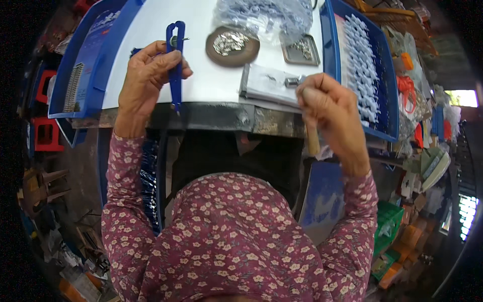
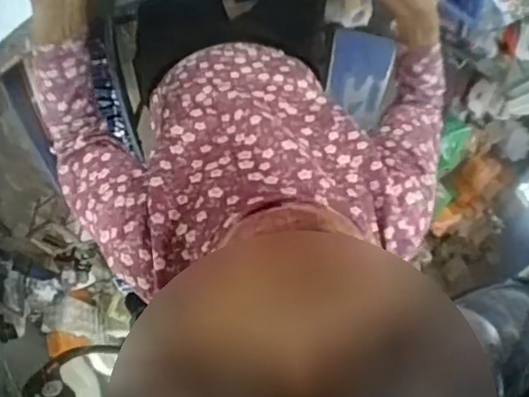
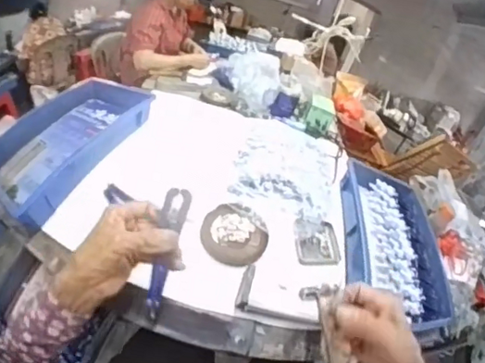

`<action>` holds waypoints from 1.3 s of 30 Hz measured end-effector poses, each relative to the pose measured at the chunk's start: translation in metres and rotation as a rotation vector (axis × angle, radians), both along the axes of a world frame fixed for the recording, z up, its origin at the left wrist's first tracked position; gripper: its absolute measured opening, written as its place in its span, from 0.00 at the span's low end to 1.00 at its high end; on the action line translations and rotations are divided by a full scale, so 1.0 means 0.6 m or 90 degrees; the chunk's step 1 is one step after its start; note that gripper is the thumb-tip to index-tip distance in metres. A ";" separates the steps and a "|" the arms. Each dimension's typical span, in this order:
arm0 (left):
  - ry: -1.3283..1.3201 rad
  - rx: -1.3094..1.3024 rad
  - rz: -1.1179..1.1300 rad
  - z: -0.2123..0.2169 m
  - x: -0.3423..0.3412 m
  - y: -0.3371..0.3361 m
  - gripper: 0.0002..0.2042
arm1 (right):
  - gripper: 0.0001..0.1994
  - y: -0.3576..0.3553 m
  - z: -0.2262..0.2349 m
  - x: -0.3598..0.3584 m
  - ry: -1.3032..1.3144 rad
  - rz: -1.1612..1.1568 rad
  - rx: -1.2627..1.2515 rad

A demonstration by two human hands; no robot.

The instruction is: Manually assembling small blue hand tools by inserting metal components and tapping them into place with a hammer.

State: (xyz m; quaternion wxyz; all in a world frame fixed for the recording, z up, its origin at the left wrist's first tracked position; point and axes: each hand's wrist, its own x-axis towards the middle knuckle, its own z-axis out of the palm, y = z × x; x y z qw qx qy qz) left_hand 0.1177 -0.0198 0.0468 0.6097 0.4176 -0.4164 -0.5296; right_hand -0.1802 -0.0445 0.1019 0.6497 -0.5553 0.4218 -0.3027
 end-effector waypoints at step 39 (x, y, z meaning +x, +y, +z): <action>0.157 0.141 -0.086 -0.080 -0.205 0.076 0.12 | 0.03 0.150 -0.157 0.041 0.119 -0.009 -0.310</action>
